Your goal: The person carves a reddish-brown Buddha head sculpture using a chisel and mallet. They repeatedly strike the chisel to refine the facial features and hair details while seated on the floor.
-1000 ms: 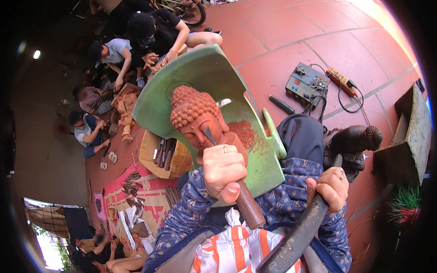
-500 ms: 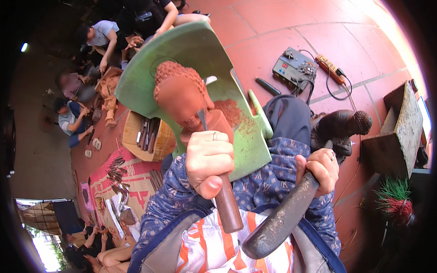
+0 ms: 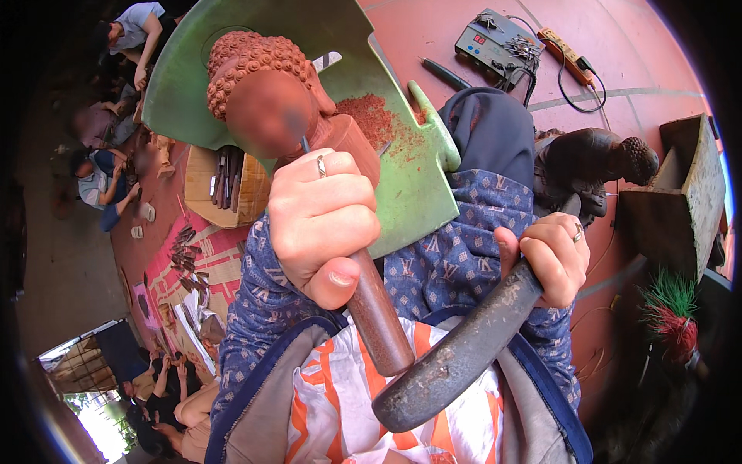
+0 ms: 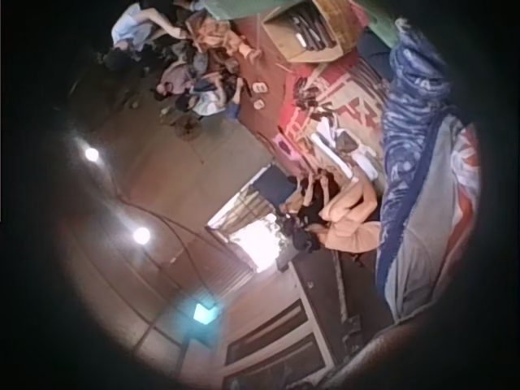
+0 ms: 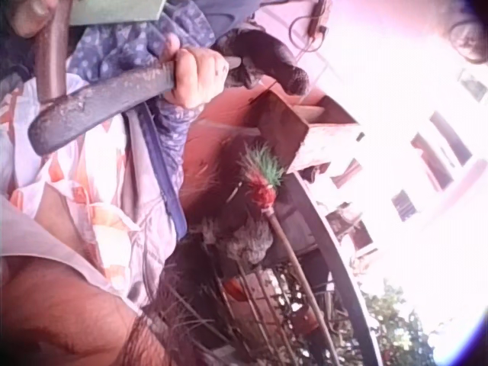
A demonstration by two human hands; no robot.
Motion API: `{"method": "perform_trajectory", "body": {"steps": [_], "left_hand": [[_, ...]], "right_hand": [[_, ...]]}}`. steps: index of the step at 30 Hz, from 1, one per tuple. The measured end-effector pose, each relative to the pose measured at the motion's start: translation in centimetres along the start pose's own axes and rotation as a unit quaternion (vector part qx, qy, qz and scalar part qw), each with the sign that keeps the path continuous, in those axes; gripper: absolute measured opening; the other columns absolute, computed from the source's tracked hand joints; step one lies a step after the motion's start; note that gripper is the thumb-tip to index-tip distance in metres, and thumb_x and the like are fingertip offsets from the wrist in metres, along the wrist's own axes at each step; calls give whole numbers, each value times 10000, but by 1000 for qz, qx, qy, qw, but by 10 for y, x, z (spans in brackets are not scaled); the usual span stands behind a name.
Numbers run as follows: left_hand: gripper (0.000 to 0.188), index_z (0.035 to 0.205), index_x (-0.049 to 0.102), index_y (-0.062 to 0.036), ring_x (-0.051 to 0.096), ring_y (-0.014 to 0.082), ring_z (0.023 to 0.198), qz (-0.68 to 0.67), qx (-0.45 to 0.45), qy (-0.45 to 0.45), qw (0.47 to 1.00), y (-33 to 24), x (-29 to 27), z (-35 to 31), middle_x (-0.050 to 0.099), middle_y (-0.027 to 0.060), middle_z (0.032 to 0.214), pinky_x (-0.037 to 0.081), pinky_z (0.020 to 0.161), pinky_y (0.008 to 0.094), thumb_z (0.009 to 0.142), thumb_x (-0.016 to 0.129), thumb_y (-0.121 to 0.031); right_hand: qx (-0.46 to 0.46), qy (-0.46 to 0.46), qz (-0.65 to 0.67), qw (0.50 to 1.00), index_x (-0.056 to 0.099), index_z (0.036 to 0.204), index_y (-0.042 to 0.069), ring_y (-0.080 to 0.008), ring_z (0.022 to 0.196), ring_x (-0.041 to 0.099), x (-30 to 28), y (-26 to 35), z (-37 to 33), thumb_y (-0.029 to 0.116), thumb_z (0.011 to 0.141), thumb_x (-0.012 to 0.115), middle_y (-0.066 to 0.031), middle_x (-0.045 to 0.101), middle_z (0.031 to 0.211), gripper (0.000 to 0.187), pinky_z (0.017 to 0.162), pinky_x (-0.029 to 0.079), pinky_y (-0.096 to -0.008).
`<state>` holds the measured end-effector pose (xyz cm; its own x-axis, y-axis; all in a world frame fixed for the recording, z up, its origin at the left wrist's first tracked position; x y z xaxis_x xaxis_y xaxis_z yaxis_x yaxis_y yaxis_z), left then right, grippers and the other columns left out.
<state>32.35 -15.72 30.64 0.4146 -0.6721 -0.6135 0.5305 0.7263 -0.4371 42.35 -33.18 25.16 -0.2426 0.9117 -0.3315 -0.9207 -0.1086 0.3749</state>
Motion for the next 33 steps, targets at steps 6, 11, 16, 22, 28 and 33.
{"method": "perform_trajectory", "body": {"steps": [6, 11, 16, 22, 28, 33], "left_hand": [[465, 580, 480, -40, 426, 242, 472, 17, -13, 6, 1000, 2, -5, -4, 443, 77, 567, 326, 454, 363, 880, 399, -385], [465, 579, 485, -38, 435, 238, 474, 27, -11, 5, 1000, 4, -7, -6, 450, 78, 562, 334, 455, 362, 875, 398, -386], [455, 580, 490, -38, 443, 233, 473, 29, -10, 0, 1000, 8, -7, -8, 456, 77, 558, 340, 453, 359, 867, 402, -378], [442, 576, 489, -39, 442, 231, 471, 30, -2, 1, 1000, 7, -8, -9, 455, 74, 557, 340, 450, 358, 858, 404, -368], [430, 569, 486, -41, 430, 224, 456, 25, 9, 3, 1000, 6, -9, -9, 447, 71, 548, 331, 440, 352, 847, 406, -359], [458, 525, 345, -95, 330, 197, 404, -14, 61, -60, 996, 8, -11, -14, 310, 32, 526, 241, 384, 343, 886, 424, -366]], "right_hand": [[20, 17, 34, 999, 565, 725, 19, -195, 483, 526, 7, 2, 1, 84, 686, 836, -56, 535, 569, 281, 494, 433, -300], [10, 37, 34, 999, 571, 728, 26, -193, 485, 520, 8, 3, 1, 100, 680, 842, -51, 526, 563, 285, 489, 424, -302], [17, 40, 26, 999, 573, 729, 28, -193, 491, 519, 8, 3, 1, 104, 682, 842, -48, 520, 560, 283, 490, 421, -300], [15, 47, 25, 999, 571, 727, 30, -192, 493, 521, 8, 4, 2, 101, 681, 841, -48, 522, 564, 283, 489, 417, -298], [12, 40, 30, 999, 570, 733, 28, -191, 492, 518, 7, 6, 2, 101, 679, 843, -48, 519, 562, 288, 488, 419, -298], [-35, 13, 45, 998, 564, 783, 35, -192, 499, 516, 2, 14, 7, 98, 698, 834, -52, 522, 578, 290, 490, 429, -309]]}}
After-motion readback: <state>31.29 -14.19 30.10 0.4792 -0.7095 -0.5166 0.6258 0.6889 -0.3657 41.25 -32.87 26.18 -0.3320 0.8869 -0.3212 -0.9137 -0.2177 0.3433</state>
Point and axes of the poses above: each hand's wrist, its own z-axis towards the middle knuckle, its own x-axis out of the palm, y = z × x, the point moved 7 cm from there along z, towards the middle knuckle
